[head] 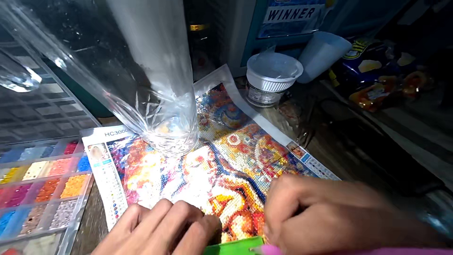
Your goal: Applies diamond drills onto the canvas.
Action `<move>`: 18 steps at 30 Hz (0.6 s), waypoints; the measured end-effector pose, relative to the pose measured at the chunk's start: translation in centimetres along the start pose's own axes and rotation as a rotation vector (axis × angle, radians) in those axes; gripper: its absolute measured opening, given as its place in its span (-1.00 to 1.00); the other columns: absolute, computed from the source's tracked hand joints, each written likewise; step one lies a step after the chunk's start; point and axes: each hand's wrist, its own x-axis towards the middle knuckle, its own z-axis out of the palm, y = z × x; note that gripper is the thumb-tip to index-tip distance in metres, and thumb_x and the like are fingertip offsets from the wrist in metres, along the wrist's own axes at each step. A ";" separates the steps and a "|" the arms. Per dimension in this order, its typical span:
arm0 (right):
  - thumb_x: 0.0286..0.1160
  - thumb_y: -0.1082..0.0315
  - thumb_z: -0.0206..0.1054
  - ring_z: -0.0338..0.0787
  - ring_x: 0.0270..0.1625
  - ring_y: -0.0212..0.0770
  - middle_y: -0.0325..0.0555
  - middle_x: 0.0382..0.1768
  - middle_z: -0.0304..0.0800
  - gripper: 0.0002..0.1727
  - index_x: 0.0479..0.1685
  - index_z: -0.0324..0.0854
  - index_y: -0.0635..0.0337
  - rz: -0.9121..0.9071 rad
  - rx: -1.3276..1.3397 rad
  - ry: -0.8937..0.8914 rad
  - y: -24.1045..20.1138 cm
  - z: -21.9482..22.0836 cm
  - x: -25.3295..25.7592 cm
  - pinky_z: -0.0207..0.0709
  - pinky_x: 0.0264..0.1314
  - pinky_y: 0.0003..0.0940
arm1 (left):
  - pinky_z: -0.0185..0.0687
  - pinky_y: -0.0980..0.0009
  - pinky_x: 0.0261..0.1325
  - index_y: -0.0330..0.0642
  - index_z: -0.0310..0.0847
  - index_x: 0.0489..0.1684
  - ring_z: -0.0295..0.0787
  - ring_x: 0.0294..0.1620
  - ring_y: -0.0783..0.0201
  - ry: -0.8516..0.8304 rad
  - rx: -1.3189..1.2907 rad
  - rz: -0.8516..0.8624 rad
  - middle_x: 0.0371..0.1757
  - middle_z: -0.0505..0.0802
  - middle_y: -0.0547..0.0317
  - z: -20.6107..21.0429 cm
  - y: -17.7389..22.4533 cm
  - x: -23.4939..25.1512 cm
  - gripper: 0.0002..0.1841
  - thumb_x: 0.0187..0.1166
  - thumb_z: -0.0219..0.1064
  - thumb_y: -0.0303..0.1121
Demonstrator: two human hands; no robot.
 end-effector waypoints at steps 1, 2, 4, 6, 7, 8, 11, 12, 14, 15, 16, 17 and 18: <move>0.61 0.38 0.36 0.80 -0.12 -0.36 -0.14 -0.26 0.76 -0.88 -0.26 0.68 0.24 -0.004 -0.011 0.044 0.0 -0.3 0.0 0.75 -0.06 -0.46 | 0.41 0.01 -0.05 0.02 0.65 0.33 0.68 -0.03 -0.02 0.020 0.008 0.009 0.16 0.79 0.02 0.1 0.0 0.0 -0.35 0.42 0.40 0.28; 0.62 0.36 0.35 0.82 -0.11 -0.36 -0.19 -0.25 0.77 -0.88 -0.25 0.69 0.20 -0.010 -0.025 0.069 0.0 -0.7 0.0 0.78 -0.05 -0.44 | 0.41 0.02 -0.05 0.01 0.68 0.27 0.68 -0.04 -0.01 0.040 0.011 0.020 0.11 0.80 0.03 0.1 0.0 -0.1 -0.42 0.46 0.40 0.22; 0.61 0.32 0.38 0.83 -0.12 -0.36 -0.25 -0.26 0.77 -0.87 -0.29 0.67 0.14 -0.021 -0.055 0.144 0.0 -1.2 0.0 0.81 -0.07 -0.42 | 0.38 0.02 -0.07 -0.01 0.70 0.23 0.67 -0.08 -0.02 0.057 -0.007 0.041 0.06 0.81 0.01 0.0 0.1 -0.1 -0.48 0.49 0.41 0.16; 0.59 0.30 0.41 0.82 -0.16 -0.38 -0.29 -0.28 0.75 -0.86 -0.32 0.65 0.12 -0.020 -0.071 0.215 -0.1 -1.5 0.1 0.82 -0.12 -0.45 | 0.38 0.00 -0.07 -0.06 0.71 0.21 0.67 -0.09 -0.04 0.030 -0.055 0.049 0.06 0.81 -0.02 0.2 0.2 0.0 -0.47 0.49 0.42 0.15; 0.60 0.29 0.41 0.82 -0.16 -0.40 -0.30 -0.26 0.73 -0.86 -0.29 0.65 0.10 -0.012 -0.084 0.215 -0.2 -1.7 0.1 0.81 -0.12 -0.47 | 0.37 0.00 -0.07 -0.08 0.71 0.19 0.66 -0.10 -0.04 0.030 -0.083 0.050 0.03 0.80 -0.03 0.3 0.2 0.0 -0.47 0.47 0.43 0.14; 0.61 0.29 0.41 0.81 -0.16 -0.41 -0.31 -0.26 0.73 -0.88 -0.27 0.67 0.10 -0.014 -0.096 0.215 -0.2 -1.9 0.2 0.80 -0.12 -0.48 | 0.37 0.00 -0.07 -0.09 0.72 0.18 0.65 -0.10 -0.04 0.048 -0.102 0.047 0.00 0.79 -0.04 0.3 0.1 -0.1 -0.46 0.45 0.46 0.14; 0.60 0.29 0.41 0.82 -0.13 -0.40 -0.32 -0.25 0.75 -0.89 -0.26 0.67 0.09 -0.016 -0.124 0.201 -0.3 -2.1 0.0 0.80 -0.09 -0.48 | 0.36 0.00 -0.07 -0.06 0.72 0.17 0.63 -0.13 -0.04 0.077 -0.088 0.025 -0.04 0.80 -0.03 0.4 -0.1 -0.2 -0.44 0.43 0.47 0.18; 0.59 0.30 0.41 0.81 -0.13 -0.40 -0.31 -0.25 0.75 -0.89 -0.26 0.68 0.10 -0.015 -0.123 0.197 -0.3 -2.1 0.0 0.80 -0.08 -0.47 | 0.36 -0.02 -0.07 -0.09 0.72 0.17 0.63 -0.13 -0.06 0.062 -0.083 0.019 -0.04 0.79 -0.05 0.5 -0.1 -0.3 -0.43 0.43 0.45 0.20; 0.60 0.31 0.40 0.81 -0.12 -0.38 -0.29 -0.24 0.75 -0.90 -0.24 0.69 0.10 -0.017 -0.124 0.183 -0.3 -2.1 -0.1 0.79 -0.08 -0.46 | 0.42 -0.05 -0.04 -0.09 0.74 0.14 0.67 -0.11 -0.08 0.103 -0.058 -0.017 -0.05 0.82 -0.06 0.3 -0.3 -0.3 -0.41 0.38 0.49 0.20; 0.61 0.31 0.39 0.81 -0.12 -0.38 -0.28 -0.23 0.75 -0.90 -0.24 0.69 0.11 -0.015 -0.120 0.182 -0.4 -2.0 -0.2 0.79 -0.09 -0.46 | 0.44 -0.06 -0.04 -0.09 0.76 0.14 0.69 -0.12 -0.07 0.137 -0.047 -0.034 -0.06 0.83 -0.06 -0.1 -0.7 -0.3 -0.42 0.36 0.52 0.19; 0.61 0.31 0.39 0.82 -0.12 -0.39 -0.29 -0.23 0.75 -0.90 -0.25 0.69 0.11 -0.007 -0.123 0.184 -0.5 -1.8 -0.3 0.80 -0.09 -0.46 | 0.41 -0.05 -0.06 -0.07 0.77 0.14 0.67 -0.14 -0.06 0.154 -0.043 -0.043 -0.07 0.83 -0.06 -0.4 -0.9 -0.4 -0.43 0.35 0.53 0.18; 0.61 0.31 0.39 0.81 -0.12 -0.40 -0.29 -0.23 0.75 -0.89 -0.27 0.68 0.11 0.009 -0.124 0.185 -0.6 -1.6 -0.2 0.79 -0.08 -0.48 | 0.38 -0.04 -0.05 -0.06 0.77 0.14 0.66 -0.14 -0.05 0.151 -0.035 -0.044 -0.07 0.84 -0.05 -0.6 -1.0 -0.5 -0.44 0.36 0.53 0.17; 0.60 0.32 0.40 0.81 -0.13 -0.40 -0.28 -0.24 0.75 -0.88 -0.29 0.68 0.13 0.021 -0.118 0.188 -0.8 -1.5 -0.1 0.78 -0.09 -0.49 | 0.37 -0.03 -0.04 -0.05 0.77 0.13 0.66 -0.13 -0.04 0.141 -0.026 -0.043 -0.06 0.84 -0.03 -0.6 -0.9 -0.5 -0.45 0.37 0.52 0.18</move>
